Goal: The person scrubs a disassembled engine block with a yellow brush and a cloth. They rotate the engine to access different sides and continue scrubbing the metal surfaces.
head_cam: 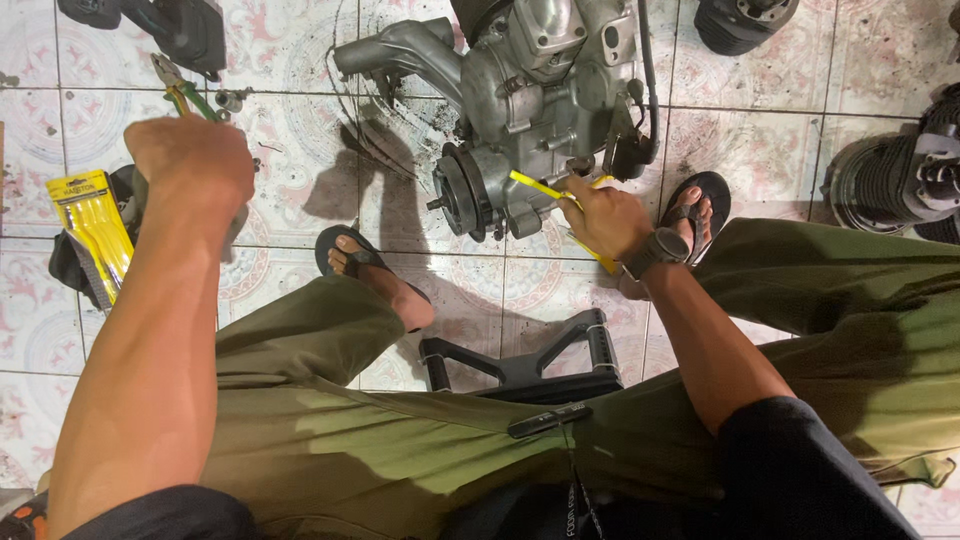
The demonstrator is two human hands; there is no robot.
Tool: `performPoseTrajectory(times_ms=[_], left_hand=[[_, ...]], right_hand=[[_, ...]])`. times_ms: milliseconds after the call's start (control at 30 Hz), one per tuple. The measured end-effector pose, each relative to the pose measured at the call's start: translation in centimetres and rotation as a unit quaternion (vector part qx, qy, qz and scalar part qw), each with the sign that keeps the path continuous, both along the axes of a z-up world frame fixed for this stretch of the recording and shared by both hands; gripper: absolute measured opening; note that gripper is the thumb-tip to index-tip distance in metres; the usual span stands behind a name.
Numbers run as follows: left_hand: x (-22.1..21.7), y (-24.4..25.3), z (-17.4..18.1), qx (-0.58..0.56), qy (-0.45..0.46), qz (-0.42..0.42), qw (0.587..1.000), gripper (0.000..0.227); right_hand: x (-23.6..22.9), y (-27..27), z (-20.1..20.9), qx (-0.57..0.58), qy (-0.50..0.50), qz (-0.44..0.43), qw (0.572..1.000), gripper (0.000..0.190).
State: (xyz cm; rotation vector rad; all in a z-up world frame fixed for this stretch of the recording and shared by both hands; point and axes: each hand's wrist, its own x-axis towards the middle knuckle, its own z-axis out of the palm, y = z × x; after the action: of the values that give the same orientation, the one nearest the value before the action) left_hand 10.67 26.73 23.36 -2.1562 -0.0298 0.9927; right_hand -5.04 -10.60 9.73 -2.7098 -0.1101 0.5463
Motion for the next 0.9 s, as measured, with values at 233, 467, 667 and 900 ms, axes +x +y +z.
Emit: performPoseTrajectory(times_ms=[233,467,667,900], left_hand=[[-0.7,-2.4,0.0,-0.204,-0.139,-0.079,0.966,0.058],[-1.4,-4.5,-3.2,-0.353,-0.268,-0.264,0.856,0.046],[-1.1,-4.5,-3.5,-0.377,-0.349,-0.340,0.788,0.038],[-1.4,-5.0,-2.8,-0.381,-0.328,-0.331,0.799,0.037]], right_hand=[[-0.9,0.5,-1.3,0.025,0.034,0.013,0.999,0.024],[-3.4,4.5,-1.2,0.196,0.134,-0.171,0.956,0.032],[-8.3,8.2,-4.1,0.250,0.174,-0.165,0.938,0.025],[-11.5,9.2,-10.5,0.292,0.144,-0.216,0.920,0.025]])
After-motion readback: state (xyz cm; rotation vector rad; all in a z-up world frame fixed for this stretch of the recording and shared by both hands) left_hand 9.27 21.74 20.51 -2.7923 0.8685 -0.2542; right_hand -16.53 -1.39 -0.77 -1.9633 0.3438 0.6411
